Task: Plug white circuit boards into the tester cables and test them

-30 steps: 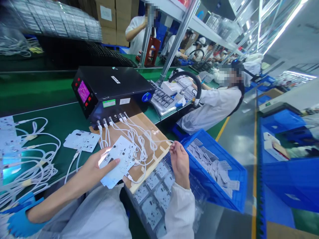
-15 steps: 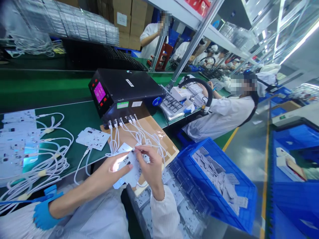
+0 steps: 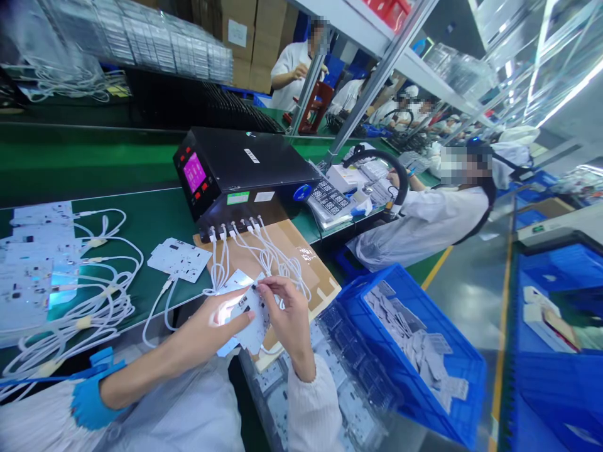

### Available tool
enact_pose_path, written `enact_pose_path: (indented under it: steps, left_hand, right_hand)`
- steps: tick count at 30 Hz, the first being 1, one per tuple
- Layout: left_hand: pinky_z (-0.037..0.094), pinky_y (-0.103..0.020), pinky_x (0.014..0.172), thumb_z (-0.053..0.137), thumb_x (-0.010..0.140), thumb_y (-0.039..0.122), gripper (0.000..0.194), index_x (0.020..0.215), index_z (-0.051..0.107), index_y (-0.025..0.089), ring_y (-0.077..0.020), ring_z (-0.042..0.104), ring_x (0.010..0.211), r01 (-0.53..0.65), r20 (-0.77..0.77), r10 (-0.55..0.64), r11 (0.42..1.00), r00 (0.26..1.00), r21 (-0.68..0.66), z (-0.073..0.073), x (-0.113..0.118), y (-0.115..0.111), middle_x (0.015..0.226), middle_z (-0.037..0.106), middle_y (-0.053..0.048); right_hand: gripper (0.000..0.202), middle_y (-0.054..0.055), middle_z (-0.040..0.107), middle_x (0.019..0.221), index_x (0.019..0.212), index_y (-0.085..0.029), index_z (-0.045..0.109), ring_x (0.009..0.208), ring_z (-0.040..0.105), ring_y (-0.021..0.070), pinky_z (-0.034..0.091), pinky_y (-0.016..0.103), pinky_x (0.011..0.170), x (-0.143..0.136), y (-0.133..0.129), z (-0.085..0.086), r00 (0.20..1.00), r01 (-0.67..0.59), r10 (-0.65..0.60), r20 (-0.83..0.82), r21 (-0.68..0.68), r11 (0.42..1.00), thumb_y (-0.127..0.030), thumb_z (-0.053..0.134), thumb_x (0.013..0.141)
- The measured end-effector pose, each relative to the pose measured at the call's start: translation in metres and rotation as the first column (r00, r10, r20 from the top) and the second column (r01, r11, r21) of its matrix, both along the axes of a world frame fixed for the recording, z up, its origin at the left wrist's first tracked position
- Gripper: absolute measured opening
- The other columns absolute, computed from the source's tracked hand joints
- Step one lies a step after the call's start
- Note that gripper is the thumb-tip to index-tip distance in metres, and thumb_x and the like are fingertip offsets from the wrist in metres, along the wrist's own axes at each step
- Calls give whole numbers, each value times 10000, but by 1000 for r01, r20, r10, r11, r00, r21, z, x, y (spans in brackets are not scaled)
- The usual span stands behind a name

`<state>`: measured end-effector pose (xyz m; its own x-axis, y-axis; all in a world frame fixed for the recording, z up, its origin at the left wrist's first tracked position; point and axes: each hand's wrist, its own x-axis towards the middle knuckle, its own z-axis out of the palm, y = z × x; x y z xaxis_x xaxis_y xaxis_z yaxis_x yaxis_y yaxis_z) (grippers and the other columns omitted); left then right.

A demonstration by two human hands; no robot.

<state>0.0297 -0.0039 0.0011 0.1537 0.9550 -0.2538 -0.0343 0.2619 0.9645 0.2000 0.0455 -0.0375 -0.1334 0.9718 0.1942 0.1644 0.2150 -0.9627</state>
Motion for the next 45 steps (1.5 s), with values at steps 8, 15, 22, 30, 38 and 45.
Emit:
enact_pose_path:
  steps: [8,15,22,30,38,45]
  left_hand:
    - [393,-498,1256,668,898,368,556,1424,650,190,-340,507,1482,4,-87,-1,1000,996,29,-1,4,0,1528,613,-100]
    - [519,-450,1116,598,936,401,463,1348,701,217,-332,642,1309,51,-115,-45,997,992,53,1,9,1,1357,732,-86]
    - [515,-429,1104,597,922,351,484,1367,693,189,-315,686,1202,45,-167,-35,997,985,57,11,12,5,1239,771,-95]
    - [605,-369,892,647,876,354,431,1269,747,209,-291,746,969,37,-82,-30,996,996,81,13,12,7,840,775,-44]
    - [566,-317,803,689,868,348,456,1279,709,149,-224,707,846,76,46,-75,997,996,-19,-2,15,17,912,758,-55]
    - [552,-315,814,675,924,402,377,1204,697,151,-222,699,920,107,167,-100,994,981,-31,-2,25,19,941,740,-65]
  right_hand:
    - [159,50,807,952,977,-229,760,842,783,193,675,349,825,4,0,3,1000,20,-21,13,46,999,-372,782,911]
    - [176,60,814,957,973,-226,776,861,788,204,683,355,821,7,-2,2,999,46,-46,-3,17,999,-379,802,891]
    - [163,52,818,933,941,-229,781,904,785,214,673,364,843,7,-1,4,996,87,-87,-11,42,995,-363,830,864]
    - [187,70,827,954,941,-218,790,907,788,228,675,385,854,6,-3,2,992,126,-126,-1,53,991,-379,835,857]
    - [383,91,826,1122,1249,-240,764,1008,803,263,680,430,917,23,-8,19,995,4,2,96,-62,998,-441,757,924]
    - [515,88,760,1299,1381,-324,688,1201,731,300,645,456,1013,41,-68,31,852,-113,-98,514,365,924,-325,826,886]
